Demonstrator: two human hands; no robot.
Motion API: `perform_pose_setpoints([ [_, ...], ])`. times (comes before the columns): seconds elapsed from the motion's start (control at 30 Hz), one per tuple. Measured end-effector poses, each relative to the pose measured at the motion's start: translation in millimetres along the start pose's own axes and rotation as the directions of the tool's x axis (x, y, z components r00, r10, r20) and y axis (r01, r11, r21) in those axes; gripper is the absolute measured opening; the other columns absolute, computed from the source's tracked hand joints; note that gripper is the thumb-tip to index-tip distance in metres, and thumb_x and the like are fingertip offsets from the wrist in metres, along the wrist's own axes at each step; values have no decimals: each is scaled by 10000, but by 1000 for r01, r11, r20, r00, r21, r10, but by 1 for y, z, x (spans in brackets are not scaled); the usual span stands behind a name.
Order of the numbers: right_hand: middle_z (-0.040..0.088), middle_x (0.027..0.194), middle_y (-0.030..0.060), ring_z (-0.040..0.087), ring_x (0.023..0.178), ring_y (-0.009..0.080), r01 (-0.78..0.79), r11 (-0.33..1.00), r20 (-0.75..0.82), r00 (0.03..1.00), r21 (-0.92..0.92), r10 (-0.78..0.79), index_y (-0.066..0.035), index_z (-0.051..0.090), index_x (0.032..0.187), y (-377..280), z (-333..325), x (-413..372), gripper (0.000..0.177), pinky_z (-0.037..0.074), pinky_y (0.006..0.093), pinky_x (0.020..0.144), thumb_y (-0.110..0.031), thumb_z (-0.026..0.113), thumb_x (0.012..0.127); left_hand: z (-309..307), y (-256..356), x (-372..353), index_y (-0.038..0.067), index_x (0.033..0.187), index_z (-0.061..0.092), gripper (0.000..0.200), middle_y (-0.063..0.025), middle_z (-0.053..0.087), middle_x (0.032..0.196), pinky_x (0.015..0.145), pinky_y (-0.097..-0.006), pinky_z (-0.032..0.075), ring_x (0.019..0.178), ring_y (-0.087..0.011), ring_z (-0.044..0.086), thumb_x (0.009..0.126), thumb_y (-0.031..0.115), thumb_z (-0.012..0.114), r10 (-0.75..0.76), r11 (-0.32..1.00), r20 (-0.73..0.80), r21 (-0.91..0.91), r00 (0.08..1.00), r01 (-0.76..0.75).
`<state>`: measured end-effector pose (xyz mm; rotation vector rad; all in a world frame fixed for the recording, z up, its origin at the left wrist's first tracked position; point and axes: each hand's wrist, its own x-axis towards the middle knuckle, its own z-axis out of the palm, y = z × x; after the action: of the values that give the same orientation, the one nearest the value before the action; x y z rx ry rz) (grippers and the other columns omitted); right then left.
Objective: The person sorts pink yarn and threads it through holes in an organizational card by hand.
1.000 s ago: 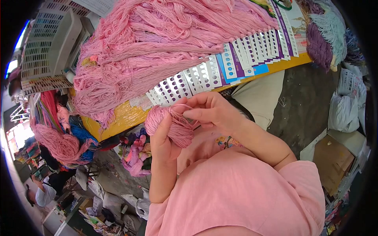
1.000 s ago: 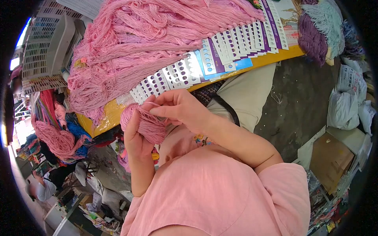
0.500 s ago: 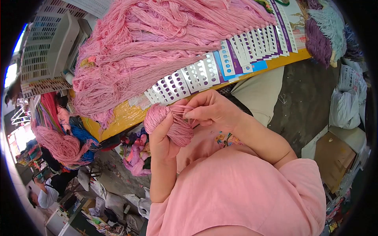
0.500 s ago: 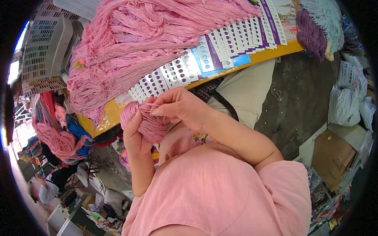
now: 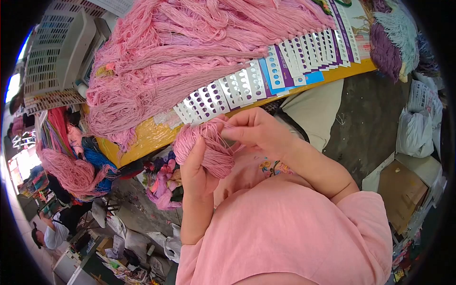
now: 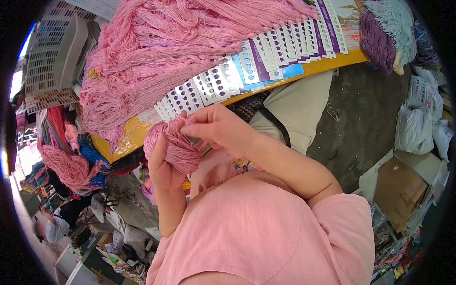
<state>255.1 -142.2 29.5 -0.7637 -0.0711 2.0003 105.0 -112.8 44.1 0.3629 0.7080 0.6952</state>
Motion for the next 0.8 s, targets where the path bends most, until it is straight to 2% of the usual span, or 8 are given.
perform_pose_setpoints([
  [0.07,566,698,24,478,570,32,148,971,60,988,-189,-139,23,570,820,5,5,4,135,395,163,523,-49,560,705,1,-1,2,-88,1104,351,423,-171,377,1148,876,-379,323,1049,-254,387,836,238,319,12,996,-41,93,999,-8],
  [0.2,575,728,59,529,661,78,150,967,71,988,-205,-138,45,572,802,4,2,5,137,427,191,614,-17,577,680,3,-1,3,-79,1070,400,378,-180,381,1152,863,-366,340,1045,-257,398,813,197,376,11,1000,-61,21,998,-10],
  [0.4,560,674,18,496,601,52,175,969,65,984,-175,-166,31,585,759,6,3,5,87,392,174,546,-11,553,690,3,-2,2,-90,1065,397,379,-181,399,1134,851,-365,351,1028,-253,414,810,190,382,17,998,-58,55,998,-13],
  [0.5,555,661,12,482,584,43,168,978,25,986,-122,-166,23,589,748,9,0,5,74,370,163,508,-10,558,690,2,-2,3,-67,1043,425,340,-178,431,1097,834,-360,367,992,-244,441,805,176,403,-8,999,-82,-38,997,5],
  [0.57,567,721,52,495,577,65,158,984,14,987,-88,-157,19,584,779,11,-3,5,96,402,175,528,-8,554,692,-1,-7,4,-41,1018,448,296,-172,462,1055,818,-353,381,958,-232,461,801,159,426,108,971,-114,227,988,-80],
  [0.7,539,690,22,420,503,41,141,990,73,987,-16,-140,-4,578,785,1,-7,0,94,334,157,456,-19,544,698,1,-3,5,-22,1003,463,266,-161,479,1031,815,-343,385,945,-223,470,797,146,443,90,974,-169,219,981,-52],
  [0.77,501,660,-9,355,468,30,80,990,158,982,115,-98,-18,563,802,0,-11,-1,103,271,150,422,-32,536,703,3,-1,3,-40,1031,440,310,-156,475,1040,823,-350,377,957,-222,462,814,179,411,67,990,-75,132,995,-57],
  [0.8,501,660,-9,355,468,30,79,990,158,983,116,-97,-18,563,802,1,-10,-1,103,271,150,422,-32,536,703,4,-1,3,-40,1031,440,310,-156,475,1040,823,-350,377,957,-222,462,814,179,411,66,990,-76,132,995,-56],
])
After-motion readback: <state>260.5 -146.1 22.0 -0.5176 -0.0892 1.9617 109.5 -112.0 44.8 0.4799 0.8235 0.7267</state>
